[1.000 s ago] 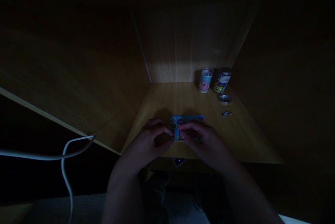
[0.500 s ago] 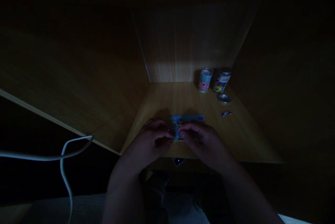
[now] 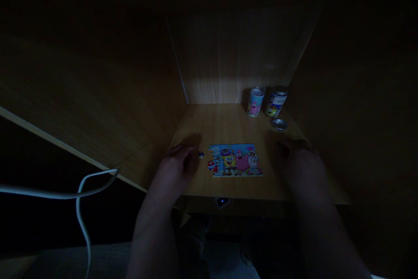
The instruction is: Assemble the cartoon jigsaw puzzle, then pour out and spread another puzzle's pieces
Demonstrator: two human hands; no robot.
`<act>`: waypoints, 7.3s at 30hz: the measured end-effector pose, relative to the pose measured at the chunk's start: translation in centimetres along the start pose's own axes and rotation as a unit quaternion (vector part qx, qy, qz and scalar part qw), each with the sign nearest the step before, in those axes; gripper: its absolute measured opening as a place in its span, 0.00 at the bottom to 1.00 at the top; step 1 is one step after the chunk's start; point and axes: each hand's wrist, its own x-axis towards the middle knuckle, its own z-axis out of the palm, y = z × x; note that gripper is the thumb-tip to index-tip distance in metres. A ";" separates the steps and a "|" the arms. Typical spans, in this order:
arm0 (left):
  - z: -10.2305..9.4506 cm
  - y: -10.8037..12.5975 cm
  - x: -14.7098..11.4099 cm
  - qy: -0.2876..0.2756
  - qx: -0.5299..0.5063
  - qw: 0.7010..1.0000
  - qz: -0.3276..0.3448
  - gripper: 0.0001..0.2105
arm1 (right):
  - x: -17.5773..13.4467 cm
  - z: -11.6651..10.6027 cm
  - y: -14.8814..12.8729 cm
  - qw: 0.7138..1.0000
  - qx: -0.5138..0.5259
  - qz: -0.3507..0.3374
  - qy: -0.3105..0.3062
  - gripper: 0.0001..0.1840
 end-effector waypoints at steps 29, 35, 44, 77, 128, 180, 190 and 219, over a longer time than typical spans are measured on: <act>0.2 -0.1 0.3 -0.033 0.008 0.999 0.000 0.08 | 0.0 0.3 -1.0 1.000 0.008 -0.003 -0.002 0.20; -0.5 -0.3 -0.1 -0.076 -0.038 0.996 0.001 0.05 | 0.1 0.2 -1.0 1.000 -0.001 -0.007 -0.010 0.20; -1.9 0.0 -0.8 -0.142 -0.143 0.979 0.032 0.04 | 0.0 0.3 -1.0 1.000 0.003 -0.005 0.002 0.20; -0.5 0.6 -0.8 -0.120 -0.150 0.977 0.093 0.05 | 0.0 0.3 -1.0 0.999 0.034 -0.007 -0.003 0.20; 1.4 2.6 0.1 -0.087 -0.089 0.982 0.145 0.04 | 0.0 -1.5 -1.0 0.996 0.068 0.032 -0.055 0.17; 1.9 4.9 1.4 0.009 -0.143 0.971 0.193 0.13 | -2.2 -1.2 -9.4 0.691 0.685 0.014 -0.230 0.17; 1.1 3.6 1.5 0.014 -0.100 0.981 0.168 0.09 | -1.8 -1.3 -9.4 0.810 0.560 -0.026 -0.172 0.14; 2.7 1.1 3.4 -0.084 -0.018 0.995 0.049 0.09 | 1.3 0.1 0.1 0.999 -0.028 0.016 -0.025 0.19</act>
